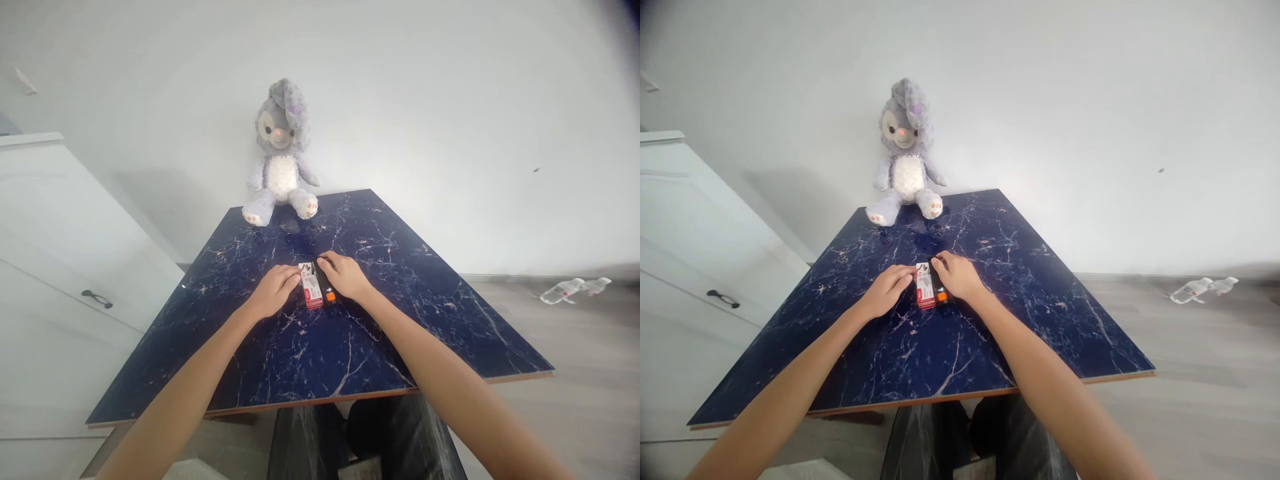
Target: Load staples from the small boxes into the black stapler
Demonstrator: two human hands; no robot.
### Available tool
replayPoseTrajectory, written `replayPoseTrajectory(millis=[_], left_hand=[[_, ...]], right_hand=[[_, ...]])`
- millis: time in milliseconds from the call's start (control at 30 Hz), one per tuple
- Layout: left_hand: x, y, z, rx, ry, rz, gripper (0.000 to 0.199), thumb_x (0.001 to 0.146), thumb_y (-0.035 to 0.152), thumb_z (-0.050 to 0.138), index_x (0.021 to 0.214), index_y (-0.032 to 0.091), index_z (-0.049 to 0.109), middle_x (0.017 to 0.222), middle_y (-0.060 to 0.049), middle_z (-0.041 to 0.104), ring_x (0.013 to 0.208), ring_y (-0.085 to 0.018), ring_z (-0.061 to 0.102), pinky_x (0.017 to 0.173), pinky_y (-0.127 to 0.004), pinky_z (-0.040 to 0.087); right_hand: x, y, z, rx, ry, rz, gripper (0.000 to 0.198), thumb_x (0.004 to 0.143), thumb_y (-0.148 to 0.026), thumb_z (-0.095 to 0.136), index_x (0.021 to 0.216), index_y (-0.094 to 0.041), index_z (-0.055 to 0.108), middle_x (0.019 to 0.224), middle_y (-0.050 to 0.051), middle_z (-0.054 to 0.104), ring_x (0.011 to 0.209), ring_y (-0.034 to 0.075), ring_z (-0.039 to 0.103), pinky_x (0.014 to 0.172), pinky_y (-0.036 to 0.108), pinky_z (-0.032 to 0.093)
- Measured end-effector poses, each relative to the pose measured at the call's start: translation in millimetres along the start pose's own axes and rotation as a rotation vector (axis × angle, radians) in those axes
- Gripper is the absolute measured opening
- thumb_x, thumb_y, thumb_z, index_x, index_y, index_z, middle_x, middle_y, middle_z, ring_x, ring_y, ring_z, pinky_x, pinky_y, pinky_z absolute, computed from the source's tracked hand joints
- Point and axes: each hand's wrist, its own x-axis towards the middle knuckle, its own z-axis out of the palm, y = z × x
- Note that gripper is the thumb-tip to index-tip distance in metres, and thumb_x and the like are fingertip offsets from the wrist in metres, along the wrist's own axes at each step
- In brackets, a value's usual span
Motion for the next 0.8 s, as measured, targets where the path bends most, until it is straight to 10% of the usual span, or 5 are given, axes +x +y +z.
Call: replayPoseTrajectory(millis=[367, 800], left_hand=[[-8, 12, -6, 0.184, -0.201, 0.05, 0.092, 0.072, 0.073, 0.067, 0.146, 0.024, 0.045, 0.124, -0.013, 0.064, 0.109, -0.034, 0.059, 0.093, -0.045, 0.046], [-11, 18, 6, 0.239, -0.137, 0.054, 0.072, 0.084, 0.066, 0.058, 0.141, 0.023, 0.051, 0.128, -0.013, 0.064, 0.112, -0.034, 0.059, 0.094, -0.045, 0.045]], right_hand=[[0, 3, 0, -0.049, -0.066, -0.033, 0.044, 0.106, -0.043, 0.028, 0.092, -0.022, 0.063, 0.095, 0.004, 0.072, 0.088, 0.018, 0.065, 0.075, 0.025, 0.038], [4, 6, 1, 0.027, -0.105, -0.026, 0.06, 0.107, -0.045, 0.021, 0.069, -0.02, 0.061, 0.076, 0.003, 0.07, 0.072, 0.016, 0.06, 0.074, 0.027, 0.038]])
